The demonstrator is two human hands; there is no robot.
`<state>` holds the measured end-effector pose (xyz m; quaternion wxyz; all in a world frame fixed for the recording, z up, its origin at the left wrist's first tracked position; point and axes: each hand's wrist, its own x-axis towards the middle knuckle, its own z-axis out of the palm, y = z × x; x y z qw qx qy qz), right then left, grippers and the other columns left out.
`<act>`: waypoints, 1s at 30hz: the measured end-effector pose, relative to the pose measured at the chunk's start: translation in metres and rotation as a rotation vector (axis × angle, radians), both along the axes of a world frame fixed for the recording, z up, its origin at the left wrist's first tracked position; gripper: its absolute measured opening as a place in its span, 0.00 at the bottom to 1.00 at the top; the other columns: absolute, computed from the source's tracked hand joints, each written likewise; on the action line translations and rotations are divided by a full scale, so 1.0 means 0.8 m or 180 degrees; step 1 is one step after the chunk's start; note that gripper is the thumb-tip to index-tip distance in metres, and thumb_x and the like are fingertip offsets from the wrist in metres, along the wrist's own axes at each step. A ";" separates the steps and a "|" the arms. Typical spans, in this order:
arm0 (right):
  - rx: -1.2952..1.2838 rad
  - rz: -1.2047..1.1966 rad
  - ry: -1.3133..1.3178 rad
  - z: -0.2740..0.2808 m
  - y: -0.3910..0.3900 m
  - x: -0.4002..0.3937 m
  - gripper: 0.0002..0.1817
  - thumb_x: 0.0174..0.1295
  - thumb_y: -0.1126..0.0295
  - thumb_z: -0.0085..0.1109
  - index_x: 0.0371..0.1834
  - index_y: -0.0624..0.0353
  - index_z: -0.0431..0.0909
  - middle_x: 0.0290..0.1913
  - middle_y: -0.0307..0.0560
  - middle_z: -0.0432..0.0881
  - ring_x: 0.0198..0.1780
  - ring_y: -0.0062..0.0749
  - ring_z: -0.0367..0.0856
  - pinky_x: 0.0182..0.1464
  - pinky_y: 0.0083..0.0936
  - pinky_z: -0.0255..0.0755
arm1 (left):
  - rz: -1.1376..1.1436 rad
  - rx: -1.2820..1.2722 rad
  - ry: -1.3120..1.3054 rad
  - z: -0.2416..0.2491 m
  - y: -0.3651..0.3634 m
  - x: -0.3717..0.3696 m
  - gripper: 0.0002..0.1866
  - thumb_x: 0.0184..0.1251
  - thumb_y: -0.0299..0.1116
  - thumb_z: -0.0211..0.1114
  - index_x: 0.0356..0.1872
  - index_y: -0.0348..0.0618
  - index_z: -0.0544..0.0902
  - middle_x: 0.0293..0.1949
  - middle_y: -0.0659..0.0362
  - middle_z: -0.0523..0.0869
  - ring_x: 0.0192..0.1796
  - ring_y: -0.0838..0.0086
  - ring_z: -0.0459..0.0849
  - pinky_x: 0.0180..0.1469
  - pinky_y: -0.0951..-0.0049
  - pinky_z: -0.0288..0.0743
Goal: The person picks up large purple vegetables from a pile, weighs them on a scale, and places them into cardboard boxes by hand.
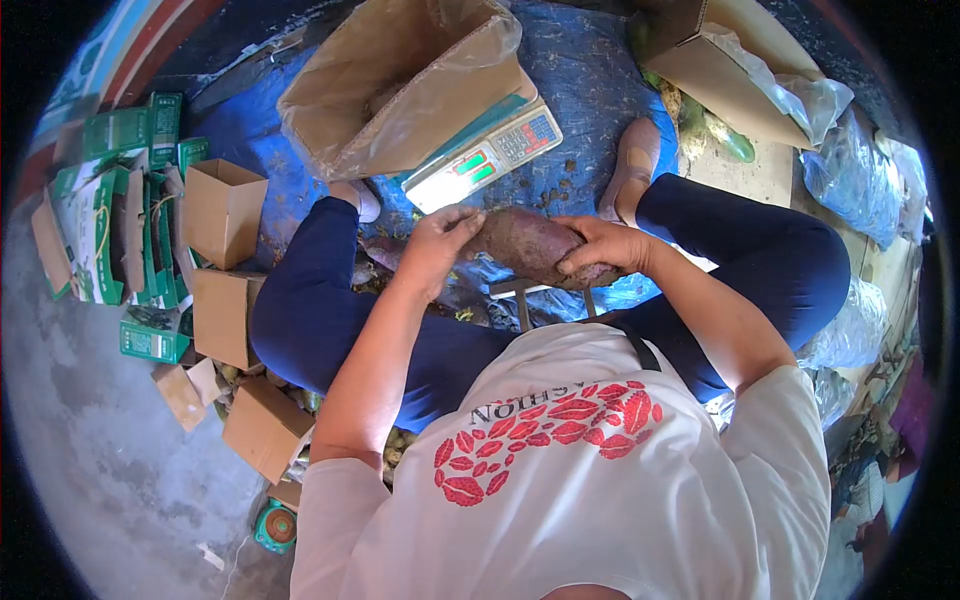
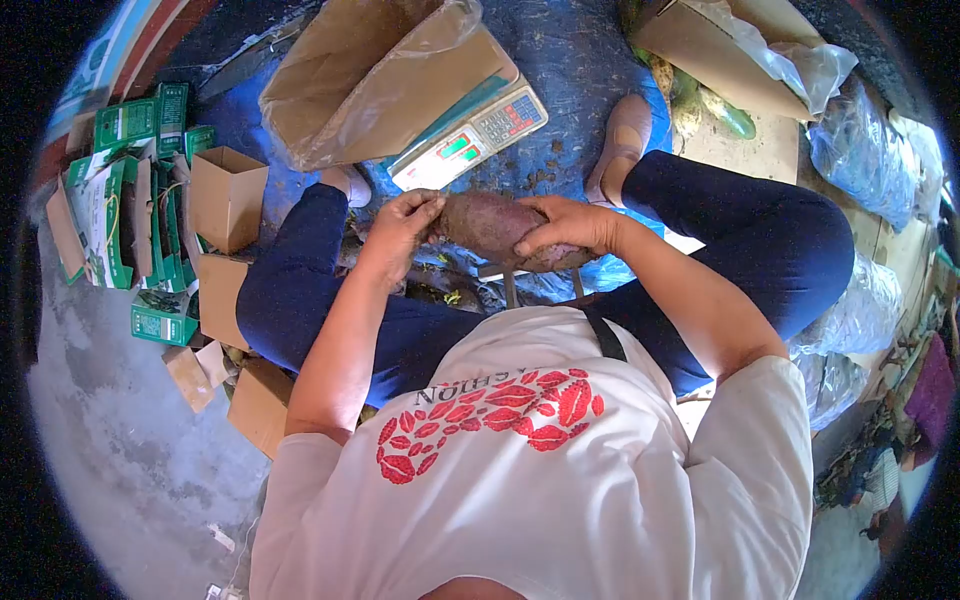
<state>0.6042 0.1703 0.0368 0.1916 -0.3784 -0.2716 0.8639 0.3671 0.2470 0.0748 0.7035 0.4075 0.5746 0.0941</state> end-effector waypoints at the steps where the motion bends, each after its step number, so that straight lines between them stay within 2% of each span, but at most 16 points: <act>1: 0.0035 0.0046 -0.0036 0.001 0.001 0.002 0.43 0.41 0.62 0.69 0.61 0.67 0.61 0.51 0.52 0.75 0.50 0.33 0.75 0.55 0.26 0.68 | -0.0078 -0.0020 -0.0076 0.001 0.003 -0.003 0.13 0.61 0.35 0.63 0.39 0.35 0.80 0.31 0.60 0.81 0.32 0.79 0.77 0.33 0.79 0.70; 3: 0.0102 0.0128 -0.0099 0.006 0.002 0.004 0.43 0.40 0.62 0.70 0.60 0.67 0.62 0.51 0.52 0.75 0.50 0.32 0.75 0.55 0.26 0.68 | -0.0262 0.0067 -0.0106 0.003 0.006 -0.004 0.10 0.58 0.31 0.64 0.35 0.34 0.80 0.29 0.60 0.81 0.30 0.79 0.77 0.32 0.78 0.70; 8: 0.0930 0.0312 -0.0683 0.003 -0.002 0.002 0.43 0.36 0.60 0.71 0.57 0.67 0.65 0.48 0.51 0.78 0.49 0.33 0.76 0.53 0.25 0.69 | -0.0648 0.0316 0.0194 0.000 0.008 -0.002 0.04 0.53 0.24 0.63 0.27 0.34 0.80 0.24 0.60 0.81 0.24 0.79 0.76 0.27 0.79 0.70; 11: 0.1279 0.0411 -0.1006 0.006 -0.007 -0.004 0.42 0.35 0.60 0.72 0.57 0.65 0.67 0.46 0.51 0.79 0.47 0.33 0.77 0.51 0.26 0.70 | -0.0903 0.0596 0.0457 -0.017 -0.001 -0.006 0.03 0.49 0.24 0.62 0.25 0.34 0.79 0.22 0.59 0.80 0.21 0.79 0.75 0.25 0.79 0.70; 15: 0.1487 0.0564 -0.1253 0.005 -0.007 -0.004 0.41 0.34 0.61 0.72 0.56 0.64 0.67 0.44 0.50 0.80 0.44 0.33 0.78 0.50 0.27 0.71 | -0.1249 0.1085 0.1166 -0.034 -0.004 -0.008 0.06 0.47 0.26 0.65 0.26 0.34 0.80 0.20 0.55 0.81 0.21 0.77 0.78 0.26 0.74 0.71; 17: 0.1570 0.0379 -0.0989 0.016 -0.009 -0.001 0.41 0.34 0.60 0.72 0.56 0.64 0.67 0.44 0.51 0.80 0.45 0.34 0.79 0.50 0.27 0.71 | -0.1541 0.1393 0.1567 -0.048 -0.001 -0.021 0.05 0.47 0.26 0.64 0.26 0.34 0.80 0.19 0.54 0.81 0.21 0.76 0.79 0.26 0.74 0.72; 20: 0.1357 0.0327 -0.0924 0.017 -0.007 0.005 0.42 0.34 0.59 0.72 0.56 0.65 0.67 0.44 0.52 0.79 0.46 0.34 0.78 0.50 0.27 0.71 | -0.1908 0.0154 0.1489 -0.026 0.005 -0.017 0.07 0.50 0.26 0.63 0.32 0.35 0.82 0.23 0.55 0.82 0.26 0.76 0.80 0.27 0.73 0.73; 23: 0.1136 0.0436 -0.1026 0.006 -0.003 0.009 0.44 0.34 0.58 0.72 0.57 0.66 0.66 0.45 0.52 0.79 0.47 0.34 0.78 0.52 0.26 0.70 | -0.1335 0.0376 0.0436 -0.017 -0.015 -0.029 0.16 0.55 0.28 0.64 0.46 0.37 0.79 0.32 0.54 0.83 0.36 0.76 0.81 0.32 0.74 0.74; 26: 0.0931 0.0456 -0.1049 0.004 -0.004 0.007 0.43 0.36 0.59 0.70 0.58 0.67 0.65 0.47 0.52 0.78 0.48 0.34 0.77 0.52 0.26 0.70 | -0.0420 -0.0176 -0.0315 0.007 -0.023 -0.016 0.25 0.58 0.32 0.65 0.57 0.39 0.70 0.41 0.53 0.81 0.43 0.76 0.79 0.37 0.75 0.74; 27: 0.0853 0.0440 -0.1036 0.005 -0.006 0.004 0.42 0.37 0.59 0.70 0.58 0.67 0.65 0.48 0.52 0.78 0.48 0.33 0.77 0.52 0.26 0.70 | -0.0427 -0.0078 -0.0297 0.006 -0.028 -0.010 0.24 0.60 0.35 0.63 0.57 0.39 0.69 0.42 0.51 0.81 0.44 0.73 0.79 0.38 0.74 0.74; 29: 0.0175 0.0139 -0.0299 0.003 -0.010 -0.003 0.39 0.42 0.60 0.67 0.59 0.66 0.65 0.49 0.51 0.77 0.48 0.32 0.77 0.52 0.26 0.70 | -0.0443 0.0120 -0.0258 0.002 -0.038 0.005 0.24 0.64 0.39 0.59 0.57 0.38 0.68 0.42 0.47 0.80 0.45 0.68 0.79 0.41 0.72 0.73; 30: -0.0162 -0.0022 0.0064 0.003 -0.011 -0.005 0.37 0.44 0.60 0.65 0.59 0.65 0.65 0.50 0.51 0.77 0.48 0.31 0.77 0.53 0.26 0.70 | -0.0602 0.0624 0.0071 0.001 -0.042 0.010 0.21 0.66 0.40 0.55 0.54 0.38 0.69 0.40 0.46 0.80 0.44 0.64 0.79 0.41 0.70 0.73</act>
